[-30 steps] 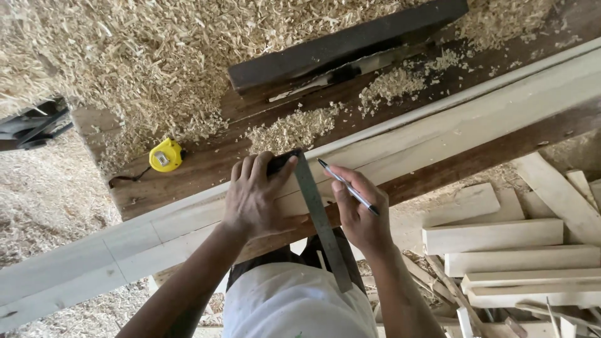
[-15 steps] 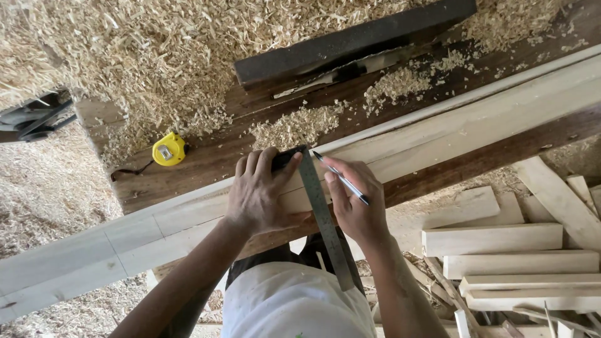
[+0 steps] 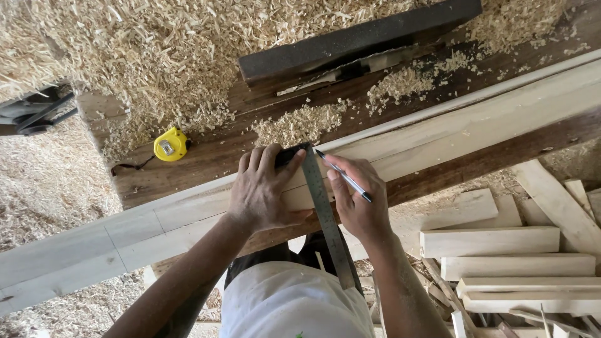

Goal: Marking measurement lines on wooden planks using a square and a pen in a woodworking area.

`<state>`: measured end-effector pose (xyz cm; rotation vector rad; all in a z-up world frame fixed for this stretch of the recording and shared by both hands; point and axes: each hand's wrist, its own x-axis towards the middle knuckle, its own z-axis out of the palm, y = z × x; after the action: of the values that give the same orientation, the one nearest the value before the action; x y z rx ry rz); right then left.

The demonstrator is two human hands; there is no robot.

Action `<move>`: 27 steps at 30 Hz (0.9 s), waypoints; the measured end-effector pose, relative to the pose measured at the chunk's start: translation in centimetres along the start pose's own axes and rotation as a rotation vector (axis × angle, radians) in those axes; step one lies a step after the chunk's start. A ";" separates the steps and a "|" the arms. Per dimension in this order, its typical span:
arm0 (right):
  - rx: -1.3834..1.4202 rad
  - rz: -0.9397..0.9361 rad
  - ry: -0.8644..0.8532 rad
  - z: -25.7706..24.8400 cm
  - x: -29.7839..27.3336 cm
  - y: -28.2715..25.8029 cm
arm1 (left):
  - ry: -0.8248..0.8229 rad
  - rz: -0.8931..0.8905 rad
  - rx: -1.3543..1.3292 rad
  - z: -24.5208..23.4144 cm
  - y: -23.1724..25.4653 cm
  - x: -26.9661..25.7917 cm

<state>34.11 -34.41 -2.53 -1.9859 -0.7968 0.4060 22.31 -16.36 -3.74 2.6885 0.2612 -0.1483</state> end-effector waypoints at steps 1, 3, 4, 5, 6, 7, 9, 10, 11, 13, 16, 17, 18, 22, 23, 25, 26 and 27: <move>-0.004 0.003 -0.002 -0.1 0.0 -0.1 | -0.006 -0.002 0.001 0.0 0.0 0.0; -0.005 0.001 -0.004 -0.1 0.0 -0.1 | -0.010 0.000 -0.002 0.0 0.0 0.0; -0.006 -0.002 -0.006 -0.1 0.0 0.0 | -0.012 0.001 -0.005 0.0 0.0 0.0; -0.006 -0.002 -0.005 -0.1 0.0 -0.1 | -0.013 0.002 -0.005 0.0 -0.1 0.0; 0.001 0.002 -0.004 -0.1 0.0 -0.1 | -0.013 0.003 0.006 0.0 -0.1 0.0; 0.009 0.006 -0.003 -0.1 0.0 -0.1 | -0.013 0.003 0.019 0.0 -0.1 0.0; 0.012 0.008 -0.005 -0.2 0.0 -0.3 | -0.007 0.007 0.017 0.1 -0.1 -0.1; 0.016 0.011 -0.008 -0.3 0.0 -0.4 | 0.000 0.011 0.014 0.1 -0.1 -0.1; 0.017 0.011 -0.007 -0.3 0.0 -0.5 | -0.001 0.011 0.015 0.1 -0.1 -0.1; 0.014 0.020 -0.005 -0.3 0.1 -0.6 | 0.019 0.025 0.008 0.0 -0.1 0.0; 0.008 -0.026 -0.001 -0.1 0.0 -0.5 | -0.003 0.018 0.027 0.1 -0.1 0.0; 0.007 -0.025 -0.001 -0.1 -0.2 -0.4 | -0.003 0.019 0.027 0.1 -0.2 0.0; -0.008 -0.020 -0.009 -0.1 -0.4 -0.4 | -0.009 0.017 0.024 0.2 -0.2 0.0; -0.088 0.063 -0.055 -0.6 -2.7 -0.4 | -0.060 -0.013 0.007 0.6 -0.4 0.1; -0.086 0.058 -0.055 -1.0 -2.7 -1.1 | -0.057 -0.015 0.010 0.4 -0.4 0.1; -0.045 0.050 -0.032 -1.7 -3.1 -2.6 | 0.054 0.031 -0.015 0.2 -0.2 -0.4; -0.041 0.053 -0.036 -1.7 -3.4 -2.6 | 0.049 0.027 -0.015 0.1 0.0 -0.6; -0.039 0.073 -0.028 -1.7 -3.4 -2.3 | 0.028 0.020 -0.007 0.0 0.0 -0.4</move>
<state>31.68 -36.92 0.22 -2.0548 -0.7561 0.4650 21.95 -16.39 -3.73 2.6869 0.2424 -0.1032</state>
